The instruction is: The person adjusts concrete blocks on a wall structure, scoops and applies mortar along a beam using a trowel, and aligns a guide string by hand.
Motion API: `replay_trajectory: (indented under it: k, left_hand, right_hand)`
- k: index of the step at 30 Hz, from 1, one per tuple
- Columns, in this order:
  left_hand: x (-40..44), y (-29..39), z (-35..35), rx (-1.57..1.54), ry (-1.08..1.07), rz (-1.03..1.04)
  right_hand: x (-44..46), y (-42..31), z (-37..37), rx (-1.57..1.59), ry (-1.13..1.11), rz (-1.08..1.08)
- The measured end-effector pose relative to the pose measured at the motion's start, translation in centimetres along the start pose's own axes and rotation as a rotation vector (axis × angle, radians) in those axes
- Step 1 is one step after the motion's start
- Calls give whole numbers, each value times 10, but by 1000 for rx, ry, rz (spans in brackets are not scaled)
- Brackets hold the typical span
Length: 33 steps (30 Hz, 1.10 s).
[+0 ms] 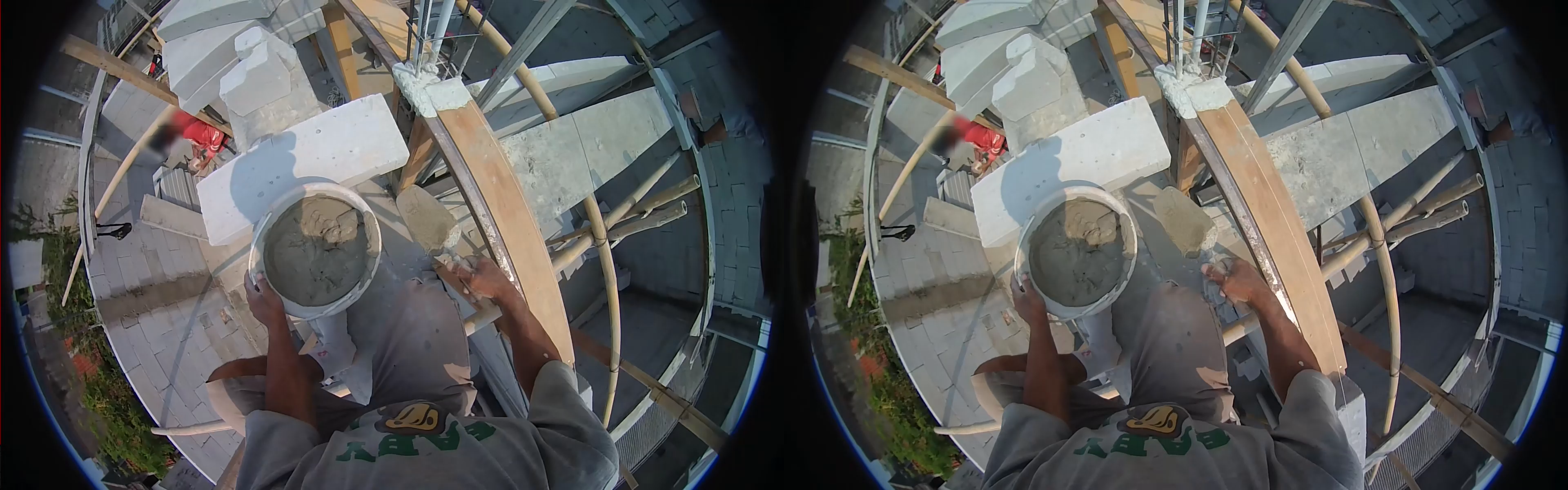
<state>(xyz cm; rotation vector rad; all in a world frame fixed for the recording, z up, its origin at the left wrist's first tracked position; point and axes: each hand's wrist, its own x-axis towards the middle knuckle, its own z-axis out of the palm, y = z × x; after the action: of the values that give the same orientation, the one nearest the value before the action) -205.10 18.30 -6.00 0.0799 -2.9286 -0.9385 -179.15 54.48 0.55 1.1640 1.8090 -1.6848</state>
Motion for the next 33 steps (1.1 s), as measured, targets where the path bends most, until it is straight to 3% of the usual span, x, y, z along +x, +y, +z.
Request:
replay_trajectory:
  k: [2, 6, 12, 15, 16, 18, 21, 22, 25, 28, 31, 32, 33]
  left_hand:
    - [0, 2, -1, 59, -8, -25]
    - [-1, 9, -2, 133, -35, -81]
    - [5, -13, -1, 80, -40, 29]
    - [2, -5, -5, 30, -63, 66]
    - [5, -4, -1, 55, -39, 55]
    - [3, -10, 2, 118, -11, 25]
    - [3, -8, -2, 33, -108, -15]
    - [4, -8, 1, 32, -87, -3]
    - [7, -4, -3, 55, -43, 21]
    - [-8, -2, -3, 47, -78, -20]
    - [6, -9, 1, 18, -70, 5]
    - [5, -10, 2, 18, -60, 5]
    - [2, -10, 2, 18, -59, 3]
  right_hand:
    - [1, 20, 3, 297, 133, 44]
    - [53, -31, -1, 504, 567, -286]
    - [119, -66, -19, 870, 968, -202]
    - [163, -87, -22, 1012, 977, -181]
    - [162, -107, -18, 825, 915, -193]
    - [170, -137, -18, 694, 598, -178]
    - [164, -143, -30, 564, 673, -167]
    - [198, -122, -32, 428, 857, -126]
    - [208, -116, -22, 511, 834, -230]
    - [167, -149, -22, 439, 588, -180]
    - [196, -145, -16, 706, 869, -182]
    - [200, -140, -16, 811, 805, -157]
    - [180, -149, -14, 688, 699, -173]
